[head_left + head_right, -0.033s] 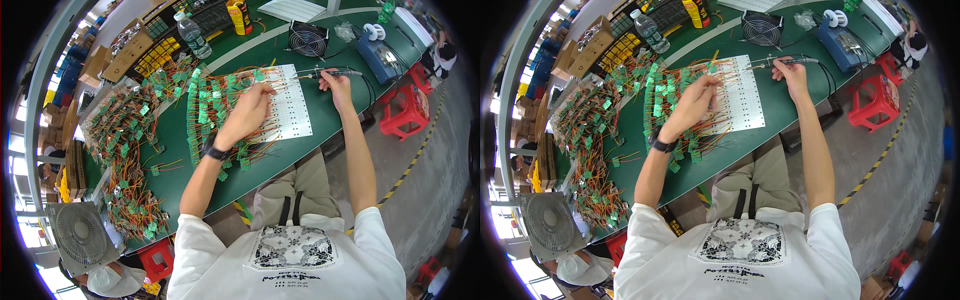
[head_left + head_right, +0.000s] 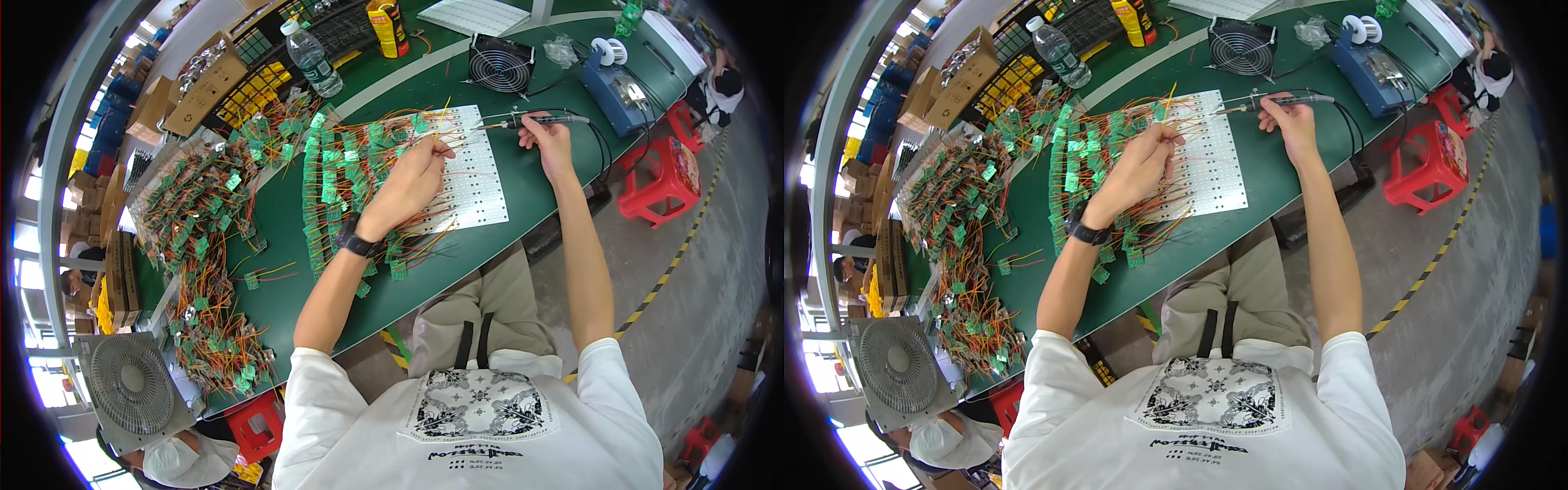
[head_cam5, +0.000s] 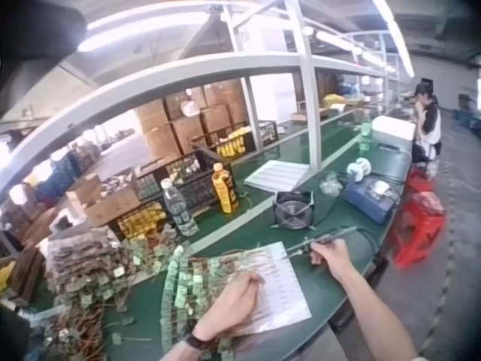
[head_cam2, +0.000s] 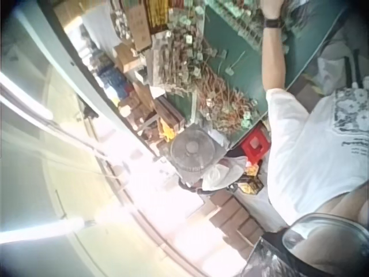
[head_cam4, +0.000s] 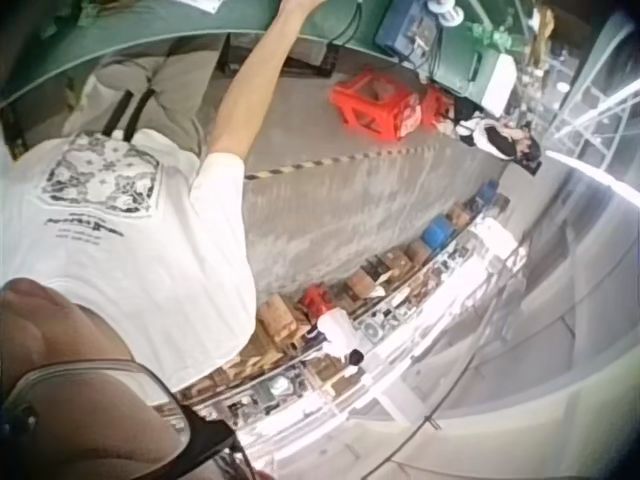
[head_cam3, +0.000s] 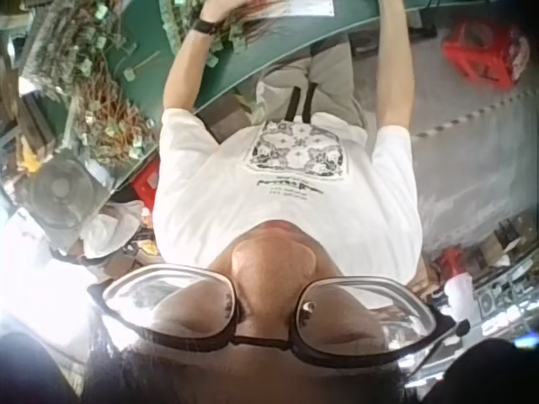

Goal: The person picks up small circuit boards with attached wires, aligns the wires against contact points on an LED panel, and solders them to the panel using a soldering iron.

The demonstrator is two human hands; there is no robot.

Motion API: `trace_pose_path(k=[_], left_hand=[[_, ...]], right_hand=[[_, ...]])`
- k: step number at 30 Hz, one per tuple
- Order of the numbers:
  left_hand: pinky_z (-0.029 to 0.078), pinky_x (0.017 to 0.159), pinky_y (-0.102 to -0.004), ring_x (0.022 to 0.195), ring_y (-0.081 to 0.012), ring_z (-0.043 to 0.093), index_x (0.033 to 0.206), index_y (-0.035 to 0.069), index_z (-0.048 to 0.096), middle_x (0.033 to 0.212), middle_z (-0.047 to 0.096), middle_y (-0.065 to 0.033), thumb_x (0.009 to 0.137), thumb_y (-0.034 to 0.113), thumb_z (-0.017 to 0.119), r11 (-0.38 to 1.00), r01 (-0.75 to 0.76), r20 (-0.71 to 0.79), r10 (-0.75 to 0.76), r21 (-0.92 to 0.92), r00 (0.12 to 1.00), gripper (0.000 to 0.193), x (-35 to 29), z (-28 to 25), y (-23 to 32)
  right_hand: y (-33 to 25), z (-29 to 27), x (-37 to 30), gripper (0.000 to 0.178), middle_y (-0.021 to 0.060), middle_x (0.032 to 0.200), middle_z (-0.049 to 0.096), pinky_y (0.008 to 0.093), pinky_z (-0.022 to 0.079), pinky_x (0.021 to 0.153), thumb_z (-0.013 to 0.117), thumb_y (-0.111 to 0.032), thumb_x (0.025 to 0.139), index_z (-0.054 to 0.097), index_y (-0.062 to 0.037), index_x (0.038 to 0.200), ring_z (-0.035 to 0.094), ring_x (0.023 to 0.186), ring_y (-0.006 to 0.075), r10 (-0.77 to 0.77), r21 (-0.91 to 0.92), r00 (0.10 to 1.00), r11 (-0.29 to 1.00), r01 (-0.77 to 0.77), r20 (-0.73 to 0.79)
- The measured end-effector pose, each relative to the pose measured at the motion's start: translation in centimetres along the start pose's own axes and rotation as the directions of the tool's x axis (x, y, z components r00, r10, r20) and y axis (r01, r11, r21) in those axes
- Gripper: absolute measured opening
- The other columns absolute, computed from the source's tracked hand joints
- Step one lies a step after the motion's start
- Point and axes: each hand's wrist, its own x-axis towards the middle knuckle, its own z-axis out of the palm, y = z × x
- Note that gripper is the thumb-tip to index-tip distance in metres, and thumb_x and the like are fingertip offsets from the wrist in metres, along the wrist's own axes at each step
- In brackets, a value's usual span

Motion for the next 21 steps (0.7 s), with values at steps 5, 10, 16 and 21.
trace_pose_path(k=[5,10,16,21], left_hand=[[0.042,0.067,-0.0423,0.066,-0.0342,0.052,0.097,-0.004,0.052,0.072,0.053,-0.0185,0.102,0.025,0.034,0.962,-0.189,-0.148,0.22,0.199,0.964,0.035,2.0,2.3,-2.9],[0.045,0.074,-0.0489,0.079,-0.046,0.059,0.089,-0.007,0.058,0.084,0.062,-0.0285,0.103,0.027,0.036,0.978,-0.061,-0.066,0.076,0.198,0.995,0.043,1.9,2.5,-0.1],[0.049,0.071,-0.0375,0.076,-0.0313,0.064,0.094,-0.003,0.07,0.084,0.066,-0.0166,0.091,0.01,0.06,0.932,-0.314,-0.186,0.346,0.181,0.92,0.017,2.9,3.2,-2.7],[0.049,0.063,-0.036,0.068,-0.0281,0.063,0.088,-0.004,0.069,0.08,0.065,-0.0159,0.084,0.01,0.067,0.92,-0.232,-0.257,0.318,0.315,0.913,0.014,3.1,3.8,-4.3]], right_hand=[[0.0,0.1,0.0,0.019,0.0095,0.075,0.066,0.0241,0.044,0.055,0.07,-0.012,0.087,0.065,0.0043,0.097,0.061,0.06,0.0144,-0.003,0.014,1.0,1.0,0.003,-0.002],[-0.1,-0.7,-0.4,0.019,0.0095,0.075,0.065,0.0244,0.044,0.055,0.07,-0.011,0.087,0.065,0.0045,0.098,0.061,0.06,0.0145,0.011,-0.007,1.0,1.0,-0.011,-0.014],[0.0,-0.2,0.0,0.022,0.0106,0.078,0.066,0.025,0.046,0.058,0.069,-0.013,0.088,0.065,0.0049,0.1,0.062,0.063,0.0152,-0.008,-0.047,1.0,0.999,0.008,-0.007],[-0.3,-1.1,0.6,0.025,0.0121,0.08,0.067,0.0258,0.049,0.061,0.069,-0.014,0.089,0.064,0.0055,0.102,0.064,0.066,0.0168,0.061,-0.013,0.996,0.998,-0.061,0.064]])
